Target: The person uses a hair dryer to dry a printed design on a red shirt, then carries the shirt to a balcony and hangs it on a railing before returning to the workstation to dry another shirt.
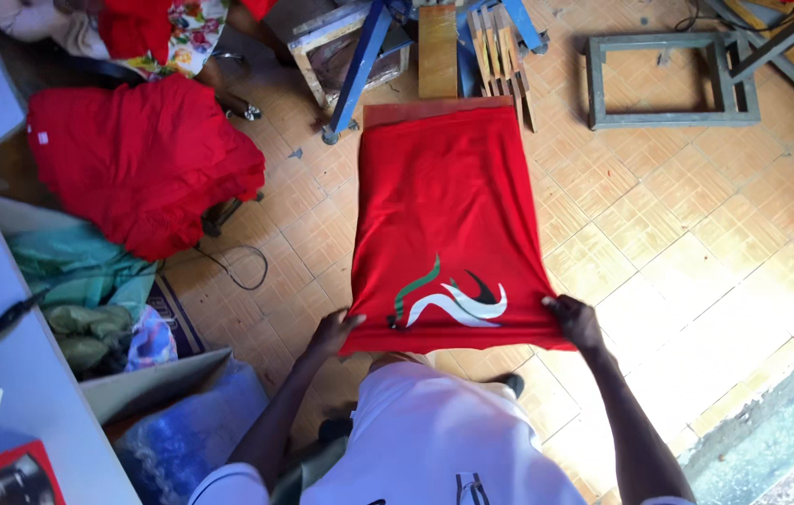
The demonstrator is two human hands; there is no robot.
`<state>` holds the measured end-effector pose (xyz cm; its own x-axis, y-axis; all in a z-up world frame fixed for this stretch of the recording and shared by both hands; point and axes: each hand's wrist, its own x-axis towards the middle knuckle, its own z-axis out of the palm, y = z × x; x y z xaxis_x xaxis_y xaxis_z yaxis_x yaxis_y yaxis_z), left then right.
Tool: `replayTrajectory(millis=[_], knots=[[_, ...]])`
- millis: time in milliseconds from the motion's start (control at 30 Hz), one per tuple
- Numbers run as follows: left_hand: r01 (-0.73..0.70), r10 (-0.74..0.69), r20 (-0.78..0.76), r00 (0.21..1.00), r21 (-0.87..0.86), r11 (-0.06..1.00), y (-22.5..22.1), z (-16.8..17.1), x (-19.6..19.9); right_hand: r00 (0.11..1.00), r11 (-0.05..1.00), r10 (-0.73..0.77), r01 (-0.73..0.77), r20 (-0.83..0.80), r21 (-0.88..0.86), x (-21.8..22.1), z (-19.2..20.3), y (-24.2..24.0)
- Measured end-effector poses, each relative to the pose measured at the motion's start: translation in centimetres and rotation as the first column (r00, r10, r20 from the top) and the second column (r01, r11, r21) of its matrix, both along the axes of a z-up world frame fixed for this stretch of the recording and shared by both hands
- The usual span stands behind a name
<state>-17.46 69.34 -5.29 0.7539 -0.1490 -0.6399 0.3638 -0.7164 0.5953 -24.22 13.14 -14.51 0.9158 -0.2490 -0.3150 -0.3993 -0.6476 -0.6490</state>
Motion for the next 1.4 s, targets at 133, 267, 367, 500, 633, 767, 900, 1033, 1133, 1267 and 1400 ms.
replayTrajectory(millis=[133, 267, 367, 500, 633, 767, 900, 1033, 1133, 1267, 1400], knots=[[-0.116, 0.107, -0.052, 0.993, -0.221, 0.968, 1.6, 0.3, -6.6, 1.0, 0.969, -0.014, 0.015, -0.003, 0.248, -4.9, 7.5, 1.6], [-0.06, 0.038, -0.063, 0.997, -0.415, 0.908, 3.6, 8.2, -10.1, 0.999, 0.859, -0.045, 0.031, 0.015, 0.511, -8.8, 13.4, 1.2], [-0.108, 0.076, -0.091, 0.993, -0.427, 0.898, 1.2, 19.3, -12.6, 0.995, 0.734, -0.092, 0.04, 0.04, 0.678, -11.6, 17.9, -1.1], [-0.311, 0.337, -0.06, 0.94, -0.56, 0.768, -3.4, 29.3, -14.3, 0.899, 0.432, -0.411, 0.045, 0.152, 0.901, -12.9, 24.0, -4.6], [-0.394, 0.378, -0.198, 0.904, -0.73, 0.559, -12.3, 32.4, -10.6, 0.814, 0.348, -0.509, -0.102, 0.279, 0.932, -13.1, 29.7, -12.4], [-0.212, 0.259, -0.161, 0.952, -0.959, 0.187, -22.3, 30.9, -6.8, 0.799, 0.308, -0.513, -0.167, 0.312, 0.936, -15.8, 34.7, -15.3], [-0.114, 0.158, -0.103, 0.982, -0.992, 0.061, -30.0, 28.8, -5.5, 0.734, 0.442, -0.612, 0.008, 0.295, 0.897, -20.0, 36.5, -18.9], [-0.232, 0.078, -0.22, 0.972, -0.953, 0.197, -35.9, 26.7, -3.1, 0.714, 0.429, -0.679, 0.198, 0.17, 0.881, -21.7, 37.9, -22.7], [-0.322, 0.238, -0.238, 0.942, -0.843, 0.43, -39.6, 30.5, -2.1, 0.663, 0.427, -0.715, 0.163, 0.221, 0.89, -23.9, 40.2, -27.1], [0.101, -0.099, 0.06, 0.993, -0.871, 0.481, -39.1, 27.7, 3.1, 0.546, 0.409, -0.792, 0.14, 0.274, 0.902, -29.2, 39.2, -36.2], [-0.436, -0.102, -0.542, 0.834, -0.761, 0.48, -47.5, 17.0, 5.8, 0.623, 0.239, -0.771, 0.091, 0.132, 0.967, -27.7, 33.3, -40.8]])
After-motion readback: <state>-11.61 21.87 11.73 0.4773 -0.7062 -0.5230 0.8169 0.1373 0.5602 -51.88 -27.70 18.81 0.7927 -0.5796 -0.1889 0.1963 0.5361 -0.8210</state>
